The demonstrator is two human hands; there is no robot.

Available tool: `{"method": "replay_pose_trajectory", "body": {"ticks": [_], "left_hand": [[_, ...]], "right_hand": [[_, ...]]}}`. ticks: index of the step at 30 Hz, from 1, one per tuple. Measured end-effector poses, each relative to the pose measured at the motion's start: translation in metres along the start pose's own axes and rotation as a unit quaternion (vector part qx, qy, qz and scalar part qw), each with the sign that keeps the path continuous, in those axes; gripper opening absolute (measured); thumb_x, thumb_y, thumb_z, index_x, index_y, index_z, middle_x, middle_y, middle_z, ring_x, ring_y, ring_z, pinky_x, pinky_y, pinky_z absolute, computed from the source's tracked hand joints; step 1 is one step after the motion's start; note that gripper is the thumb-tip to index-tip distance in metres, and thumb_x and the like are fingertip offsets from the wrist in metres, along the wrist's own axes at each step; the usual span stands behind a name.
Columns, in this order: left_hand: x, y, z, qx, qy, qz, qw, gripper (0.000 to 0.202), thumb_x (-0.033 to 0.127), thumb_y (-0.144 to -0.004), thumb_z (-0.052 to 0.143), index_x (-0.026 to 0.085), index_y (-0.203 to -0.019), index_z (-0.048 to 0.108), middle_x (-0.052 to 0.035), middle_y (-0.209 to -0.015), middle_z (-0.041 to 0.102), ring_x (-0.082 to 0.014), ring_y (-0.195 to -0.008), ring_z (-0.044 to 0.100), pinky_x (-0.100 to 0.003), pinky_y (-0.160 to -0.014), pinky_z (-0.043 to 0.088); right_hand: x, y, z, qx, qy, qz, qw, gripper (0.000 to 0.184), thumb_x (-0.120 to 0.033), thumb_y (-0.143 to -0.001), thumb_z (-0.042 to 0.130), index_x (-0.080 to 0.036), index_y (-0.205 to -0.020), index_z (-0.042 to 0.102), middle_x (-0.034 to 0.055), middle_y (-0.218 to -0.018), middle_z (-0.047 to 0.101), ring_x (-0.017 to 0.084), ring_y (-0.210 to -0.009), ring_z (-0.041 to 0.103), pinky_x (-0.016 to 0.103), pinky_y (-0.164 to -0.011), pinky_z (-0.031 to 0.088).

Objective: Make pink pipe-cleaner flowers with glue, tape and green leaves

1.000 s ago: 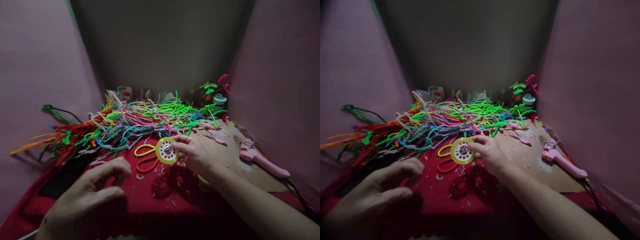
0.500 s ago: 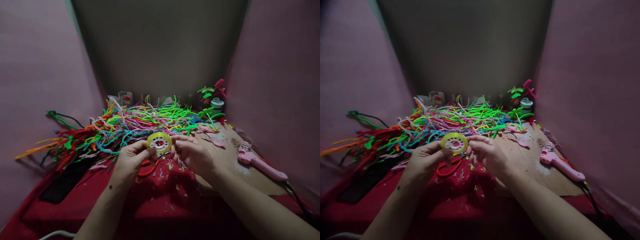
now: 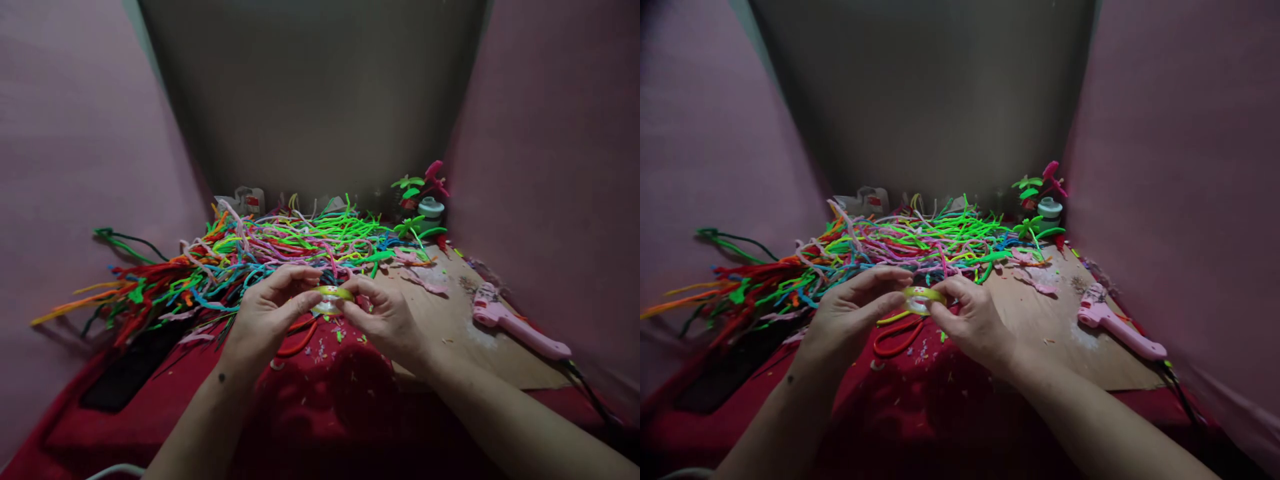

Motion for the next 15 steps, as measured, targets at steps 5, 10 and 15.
{"method": "replay_pose_trajectory", "body": {"ticks": [5,10,15], "left_hand": [[0.011,0.001,0.006,-0.002,-0.088,0.042,0.995,0.009,0.026,-0.077,0.063,0.018,-0.076,0.068,-0.0007,-0.081,0.063,-0.0129,-0.08,0.058,-0.021,-0.073,0.045],[-0.008,-0.003,-0.003,-0.057,-0.176,-0.018,0.983,0.02,0.035,-0.08,0.056,0.017,-0.082,0.065,-0.002,-0.079,0.063,-0.0151,-0.074,0.058,-0.024,-0.068,0.045],[-0.043,0.006,-0.013,-0.152,-0.452,-0.025,0.878,0.018,0.027,-0.077,0.054,0.019,-0.09,0.064,-0.0062,-0.093,0.065,-0.0203,-0.088,0.057,-0.03,-0.08,0.043]], "right_hand": [[-0.004,0.001,0.006,-0.027,-0.016,-0.022,0.999,0.008,-0.016,-0.078,0.054,-0.017,-0.073,0.06,-0.0009,-0.068,0.055,0.011,-0.066,0.049,0.026,-0.064,0.041],[0.014,-0.007,-0.008,0.008,-0.15,0.057,0.987,0.006,-0.022,-0.076,0.059,-0.018,-0.078,0.064,-0.0004,-0.072,0.06,0.011,-0.066,0.054,0.026,-0.065,0.045],[0.039,-0.014,-0.021,0.092,-0.323,0.149,0.93,0.009,-0.026,-0.072,0.064,-0.018,-0.07,0.061,-0.001,-0.065,0.061,0.01,-0.06,0.055,0.026,-0.063,0.045]]}}
Point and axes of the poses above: each hand's wrist, its own y-axis away from the middle knuckle, its own z-axis out of the palm, x = y × z, the point moved 9 cm from there along -y, towards the middle knuckle
